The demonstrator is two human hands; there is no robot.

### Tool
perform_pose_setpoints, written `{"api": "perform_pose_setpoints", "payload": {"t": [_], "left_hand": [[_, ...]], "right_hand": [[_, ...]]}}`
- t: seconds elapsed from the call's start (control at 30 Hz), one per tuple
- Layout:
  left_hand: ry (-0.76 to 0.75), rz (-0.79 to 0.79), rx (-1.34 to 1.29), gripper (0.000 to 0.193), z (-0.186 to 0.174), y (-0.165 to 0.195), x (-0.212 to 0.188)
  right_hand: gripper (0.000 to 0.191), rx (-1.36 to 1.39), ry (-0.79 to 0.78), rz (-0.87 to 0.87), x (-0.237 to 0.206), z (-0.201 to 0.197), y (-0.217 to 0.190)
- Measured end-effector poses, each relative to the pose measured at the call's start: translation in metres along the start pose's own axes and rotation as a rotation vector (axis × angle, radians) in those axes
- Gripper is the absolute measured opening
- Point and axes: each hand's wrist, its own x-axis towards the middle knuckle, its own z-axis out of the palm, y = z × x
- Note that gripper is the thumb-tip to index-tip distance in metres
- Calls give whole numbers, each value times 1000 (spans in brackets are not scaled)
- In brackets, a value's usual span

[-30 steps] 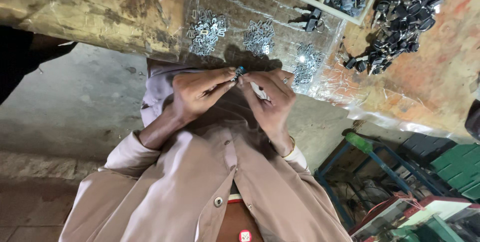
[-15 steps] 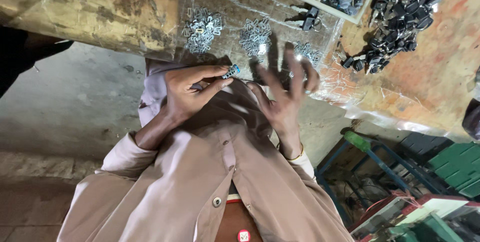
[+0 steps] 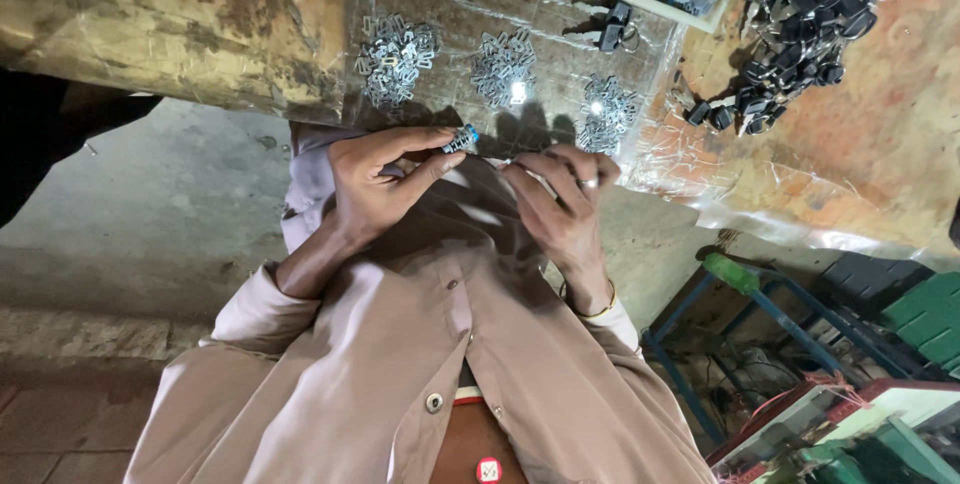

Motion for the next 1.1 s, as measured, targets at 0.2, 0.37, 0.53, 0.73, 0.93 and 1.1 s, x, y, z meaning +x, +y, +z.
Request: {"api": "perform_pose_setpoints", "payload": {"t": [0.2, 0.37, 0.53, 0.73, 0.93, 1.1], "left_hand": [[-21, -24, -10, 23, 0, -2, 0], [-48, -7, 22, 25, 0, -5, -2], [-52, 142, 123, 26, 0, -7, -2], [-76, 304, 256, 24, 1, -3, -1], [-84, 124, 96, 23, 3, 1, -1], [-53, -32, -10, 23, 0, 4, -1]], "right_hand": [[23, 474, 155, 209, 7, 16, -12], [28, 691, 245, 375, 21, 27, -27], [26, 470, 216, 291, 28, 23, -33], [26, 205, -4, 201, 18, 3, -27], [36, -134, 138, 342, 4, -14, 0], [32, -157, 126, 104, -16, -8, 10]]}}
